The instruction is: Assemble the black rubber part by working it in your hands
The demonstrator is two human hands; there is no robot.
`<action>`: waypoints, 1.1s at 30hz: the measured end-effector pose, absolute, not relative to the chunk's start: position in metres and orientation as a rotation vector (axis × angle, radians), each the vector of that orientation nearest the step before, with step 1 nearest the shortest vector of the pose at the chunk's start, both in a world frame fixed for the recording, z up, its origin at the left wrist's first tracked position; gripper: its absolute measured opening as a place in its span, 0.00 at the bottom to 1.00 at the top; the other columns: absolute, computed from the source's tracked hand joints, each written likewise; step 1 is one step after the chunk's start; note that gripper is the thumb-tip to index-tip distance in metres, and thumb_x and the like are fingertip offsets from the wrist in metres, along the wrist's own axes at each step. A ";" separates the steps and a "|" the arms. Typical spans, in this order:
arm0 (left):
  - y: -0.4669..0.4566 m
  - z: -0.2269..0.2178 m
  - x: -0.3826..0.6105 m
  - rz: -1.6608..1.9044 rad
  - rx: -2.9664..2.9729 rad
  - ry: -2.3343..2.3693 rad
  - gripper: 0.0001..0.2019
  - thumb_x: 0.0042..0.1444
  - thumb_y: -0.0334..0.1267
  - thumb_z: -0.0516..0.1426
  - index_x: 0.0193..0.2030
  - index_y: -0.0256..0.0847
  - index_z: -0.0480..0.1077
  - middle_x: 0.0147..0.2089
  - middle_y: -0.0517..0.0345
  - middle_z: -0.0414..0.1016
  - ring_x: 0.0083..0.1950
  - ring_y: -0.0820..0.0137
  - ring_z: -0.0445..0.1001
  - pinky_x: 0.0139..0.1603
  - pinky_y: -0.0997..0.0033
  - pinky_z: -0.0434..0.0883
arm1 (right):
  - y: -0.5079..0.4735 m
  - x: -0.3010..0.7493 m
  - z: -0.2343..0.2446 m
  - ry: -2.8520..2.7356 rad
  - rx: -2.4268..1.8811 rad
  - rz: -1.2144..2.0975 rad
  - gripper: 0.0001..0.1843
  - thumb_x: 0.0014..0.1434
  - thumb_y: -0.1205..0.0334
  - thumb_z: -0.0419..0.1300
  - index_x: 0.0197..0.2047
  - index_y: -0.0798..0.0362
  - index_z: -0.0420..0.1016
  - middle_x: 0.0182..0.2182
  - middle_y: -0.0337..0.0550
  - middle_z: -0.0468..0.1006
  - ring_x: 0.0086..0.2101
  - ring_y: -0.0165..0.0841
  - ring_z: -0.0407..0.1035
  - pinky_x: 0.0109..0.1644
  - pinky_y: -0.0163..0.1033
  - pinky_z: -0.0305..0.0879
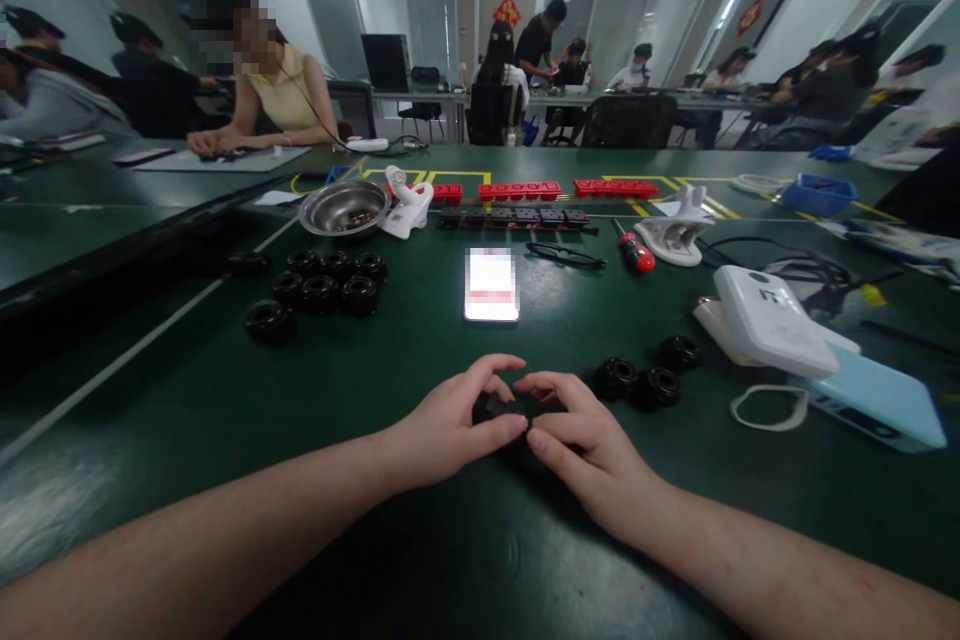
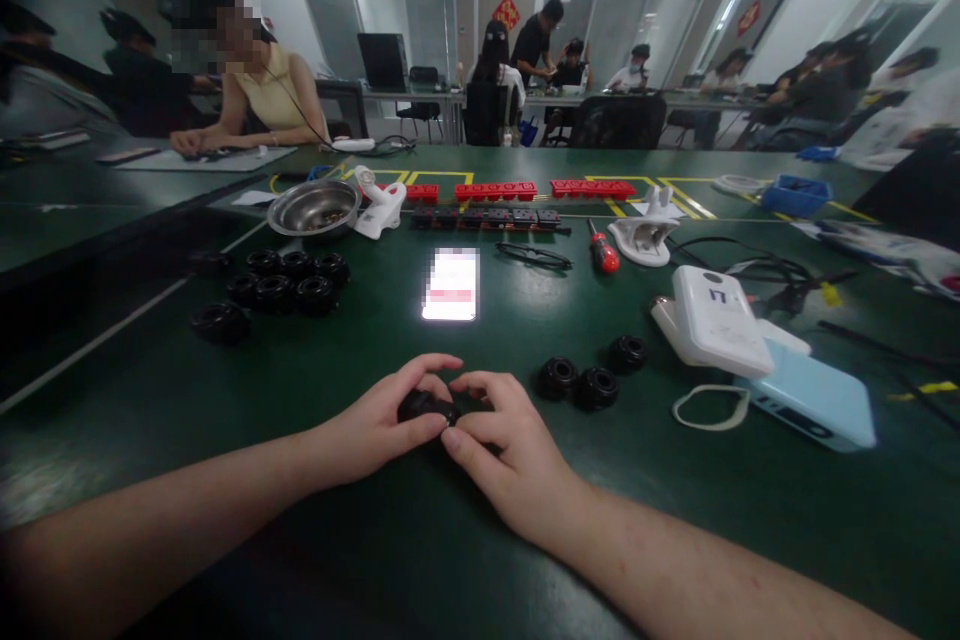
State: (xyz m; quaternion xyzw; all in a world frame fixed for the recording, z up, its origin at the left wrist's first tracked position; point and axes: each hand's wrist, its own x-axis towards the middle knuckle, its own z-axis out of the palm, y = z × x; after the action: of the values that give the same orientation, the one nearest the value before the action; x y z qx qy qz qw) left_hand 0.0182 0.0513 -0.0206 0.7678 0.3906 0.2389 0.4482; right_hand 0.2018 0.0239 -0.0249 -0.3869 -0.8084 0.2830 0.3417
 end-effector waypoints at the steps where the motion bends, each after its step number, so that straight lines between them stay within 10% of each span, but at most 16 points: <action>1: 0.051 -0.021 0.018 0.605 1.895 0.957 0.24 0.52 0.42 0.54 0.55 0.45 0.53 0.40 0.59 0.67 0.42 0.68 0.68 0.47 0.65 0.63 | 0.024 0.202 -0.025 -2.098 -1.017 0.741 0.13 0.58 0.61 0.52 0.27 0.51 0.75 0.44 0.44 0.66 0.46 0.37 0.61 0.48 0.46 0.60; 16: 0.053 -0.015 0.015 0.550 1.898 0.874 0.21 0.59 0.46 0.42 0.57 0.40 0.54 0.41 0.55 0.69 0.42 0.67 0.68 0.44 0.65 0.62 | 0.028 0.204 -0.030 -2.039 -1.025 0.791 0.05 0.51 0.63 0.61 0.25 0.52 0.75 0.45 0.45 0.66 0.47 0.39 0.60 0.49 0.47 0.59; 33: 0.049 -0.019 0.016 0.575 1.978 0.906 0.31 0.49 0.44 0.57 0.58 0.44 0.49 0.46 0.55 0.66 0.48 0.66 0.66 0.50 0.64 0.62 | 0.030 0.202 -0.030 -1.999 -1.082 0.806 0.14 0.57 0.61 0.54 0.22 0.53 0.74 0.42 0.45 0.67 0.44 0.37 0.62 0.48 0.47 0.59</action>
State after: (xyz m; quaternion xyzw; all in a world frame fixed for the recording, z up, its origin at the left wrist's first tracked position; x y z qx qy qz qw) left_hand 0.0161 0.0494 -0.0187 0.7932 0.3632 0.2305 0.4311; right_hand 0.2022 0.0299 -0.0302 -0.4192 -0.7742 0.3123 0.3568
